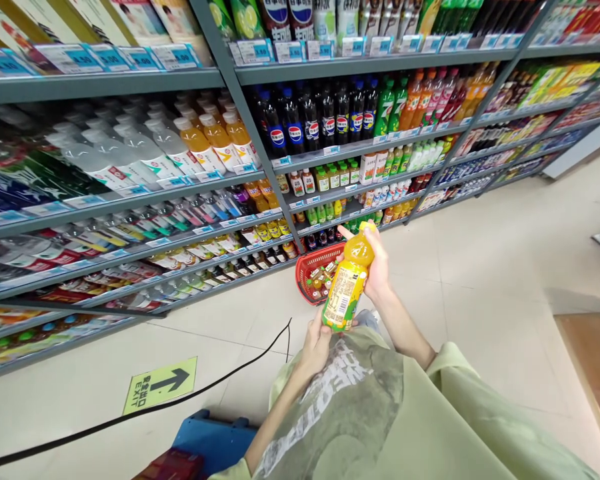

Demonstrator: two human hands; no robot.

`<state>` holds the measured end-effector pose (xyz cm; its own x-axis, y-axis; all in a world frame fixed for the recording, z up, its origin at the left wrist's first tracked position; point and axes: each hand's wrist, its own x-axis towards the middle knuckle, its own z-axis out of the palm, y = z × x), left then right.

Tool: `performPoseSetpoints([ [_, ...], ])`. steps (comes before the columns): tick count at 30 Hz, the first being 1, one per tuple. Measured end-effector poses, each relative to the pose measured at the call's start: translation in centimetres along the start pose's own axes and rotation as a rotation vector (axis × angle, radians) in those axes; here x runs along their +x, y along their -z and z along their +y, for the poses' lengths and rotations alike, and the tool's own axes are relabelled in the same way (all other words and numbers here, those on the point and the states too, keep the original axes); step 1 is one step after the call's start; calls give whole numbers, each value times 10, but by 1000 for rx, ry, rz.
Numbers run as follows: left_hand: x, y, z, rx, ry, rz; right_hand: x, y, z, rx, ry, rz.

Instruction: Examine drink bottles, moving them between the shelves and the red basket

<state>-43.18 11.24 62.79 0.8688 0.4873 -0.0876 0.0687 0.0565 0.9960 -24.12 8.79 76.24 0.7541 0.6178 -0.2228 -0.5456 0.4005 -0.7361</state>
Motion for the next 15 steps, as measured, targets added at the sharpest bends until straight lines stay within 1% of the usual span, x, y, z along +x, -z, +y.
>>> performPoseSetpoints([
  [2,1,1,1,-4,-11,6,0,0,1,11,4,8],
  [4,2,2,6,-25,-27,-21,1,-1,2,23,8,11],
  [6,3,3,12,-62,-33,-74,0,-1,3,32,19,4],
  [10,3,4,24,-115,-32,-226,-2,-3,7,44,51,-33],
  [12,2,4,24,-113,-14,-268,-4,-4,9,48,28,-55],
  [15,-1,5,17,-111,34,-272,-6,-5,12,59,-9,-68],
])
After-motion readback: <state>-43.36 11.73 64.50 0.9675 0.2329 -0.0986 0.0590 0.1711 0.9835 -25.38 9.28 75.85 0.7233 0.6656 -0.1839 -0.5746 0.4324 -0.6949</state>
